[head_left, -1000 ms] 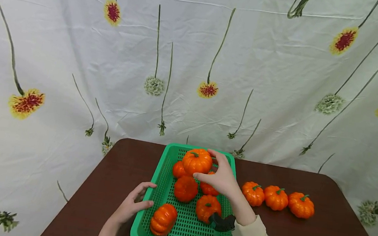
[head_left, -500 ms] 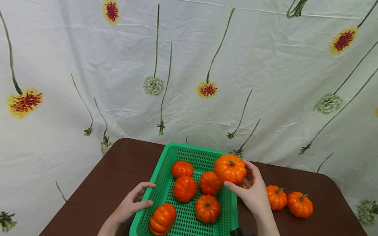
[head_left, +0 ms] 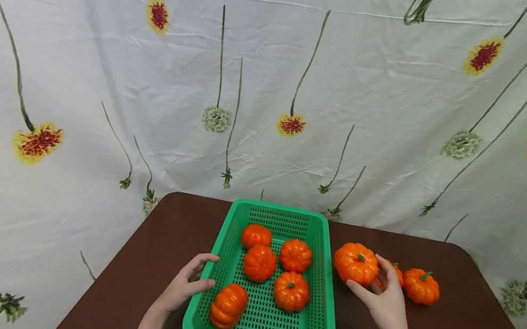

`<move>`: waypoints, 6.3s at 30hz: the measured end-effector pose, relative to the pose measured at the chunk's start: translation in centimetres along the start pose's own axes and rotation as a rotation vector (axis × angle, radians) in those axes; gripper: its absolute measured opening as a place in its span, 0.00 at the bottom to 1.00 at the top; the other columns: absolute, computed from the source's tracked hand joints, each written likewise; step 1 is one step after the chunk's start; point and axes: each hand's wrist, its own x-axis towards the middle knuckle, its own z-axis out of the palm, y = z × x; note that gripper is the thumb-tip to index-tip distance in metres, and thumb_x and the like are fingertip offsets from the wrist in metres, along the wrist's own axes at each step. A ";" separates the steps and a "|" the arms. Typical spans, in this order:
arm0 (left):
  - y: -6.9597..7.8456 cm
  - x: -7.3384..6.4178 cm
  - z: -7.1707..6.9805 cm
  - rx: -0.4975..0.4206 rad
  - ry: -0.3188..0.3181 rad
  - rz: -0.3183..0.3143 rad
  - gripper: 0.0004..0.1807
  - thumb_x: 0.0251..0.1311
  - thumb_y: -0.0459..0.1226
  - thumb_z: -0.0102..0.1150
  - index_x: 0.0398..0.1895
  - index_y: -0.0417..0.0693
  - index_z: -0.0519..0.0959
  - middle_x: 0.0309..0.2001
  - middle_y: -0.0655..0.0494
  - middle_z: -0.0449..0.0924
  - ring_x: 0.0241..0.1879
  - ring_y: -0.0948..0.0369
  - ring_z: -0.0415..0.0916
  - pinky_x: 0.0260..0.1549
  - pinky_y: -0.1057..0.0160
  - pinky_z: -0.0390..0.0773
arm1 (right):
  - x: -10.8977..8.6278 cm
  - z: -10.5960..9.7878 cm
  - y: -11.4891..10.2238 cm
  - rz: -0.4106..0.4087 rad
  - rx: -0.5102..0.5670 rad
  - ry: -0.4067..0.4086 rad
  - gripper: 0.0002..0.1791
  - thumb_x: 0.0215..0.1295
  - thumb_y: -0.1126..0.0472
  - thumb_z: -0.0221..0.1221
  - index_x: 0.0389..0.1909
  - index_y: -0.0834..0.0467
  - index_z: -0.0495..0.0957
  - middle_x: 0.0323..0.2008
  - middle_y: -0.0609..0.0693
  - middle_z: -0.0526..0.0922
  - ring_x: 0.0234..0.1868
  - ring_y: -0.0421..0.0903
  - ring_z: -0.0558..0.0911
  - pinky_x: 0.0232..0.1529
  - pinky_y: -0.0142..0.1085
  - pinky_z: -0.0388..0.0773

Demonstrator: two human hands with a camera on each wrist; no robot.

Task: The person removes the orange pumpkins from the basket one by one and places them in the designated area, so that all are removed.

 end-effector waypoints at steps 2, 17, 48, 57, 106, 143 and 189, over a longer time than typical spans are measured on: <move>0.0 0.0 0.0 0.005 -0.002 0.002 0.23 0.62 0.29 0.53 0.61 0.36 0.64 0.66 0.35 0.55 0.61 0.78 0.56 0.48 0.62 0.68 | -0.1 -0.7 0.8 0.033 -0.024 -0.014 0.53 0.53 0.58 0.69 0.72 0.60 0.45 0.69 0.63 0.52 0.66 0.61 0.60 0.54 0.41 0.69; -0.1 0.1 0.0 0.004 0.002 0.001 0.24 0.61 0.28 0.53 0.61 0.36 0.63 0.66 0.34 0.56 0.61 0.79 0.55 0.47 0.62 0.68 | 0.7 -3.7 5.9 0.100 -0.057 -0.191 0.49 0.53 0.62 0.68 0.70 0.64 0.48 0.67 0.69 0.53 0.63 0.66 0.62 0.54 0.47 0.69; 0.6 0.0 0.1 0.018 0.007 -0.006 0.23 0.63 0.29 0.52 0.61 0.35 0.63 0.65 0.33 0.57 0.60 0.80 0.55 0.49 0.62 0.68 | 1.8 -3.6 10.9 0.051 -0.010 -0.357 0.47 0.51 0.70 0.67 0.68 0.70 0.51 0.65 0.72 0.57 0.63 0.62 0.62 0.53 0.42 0.70; 0.3 0.0 0.1 0.023 0.021 -0.012 0.23 0.62 0.29 0.53 0.60 0.36 0.64 0.64 0.35 0.59 0.60 0.78 0.57 0.48 0.63 0.67 | 1.3 -4.3 8.9 0.029 -0.161 -0.335 0.47 0.51 0.63 0.69 0.67 0.70 0.53 0.64 0.73 0.58 0.61 0.65 0.65 0.54 0.51 0.68; 0.0 0.0 0.0 0.003 0.004 -0.049 0.24 0.62 0.30 0.53 0.61 0.37 0.63 0.67 0.36 0.54 0.60 0.80 0.56 0.48 0.59 0.69 | 3.6 5.4 -1.3 -0.486 -0.443 -0.833 0.37 0.48 0.51 0.71 0.61 0.55 0.70 0.59 0.46 0.70 0.59 0.51 0.69 0.56 0.52 0.65; 0.4 0.0 0.1 0.021 0.017 -0.034 0.24 0.62 0.30 0.53 0.61 0.37 0.64 0.67 0.36 0.55 0.61 0.78 0.54 0.49 0.60 0.67 | 4.5 9.0 -0.3 -0.628 -0.801 -0.849 0.39 0.38 0.57 0.74 0.58 0.47 0.73 0.54 0.41 0.75 0.48 0.42 0.76 0.46 0.41 0.73; 0.3 -0.1 0.1 0.018 0.025 -0.083 0.25 0.62 0.31 0.54 0.62 0.38 0.63 0.68 0.38 0.54 0.63 0.77 0.54 0.50 0.57 0.66 | 1.8 -1.6 1.6 -0.616 -0.129 -0.482 0.38 0.54 0.69 0.65 0.66 0.55 0.62 0.64 0.54 0.59 0.55 0.41 0.69 0.48 0.37 0.70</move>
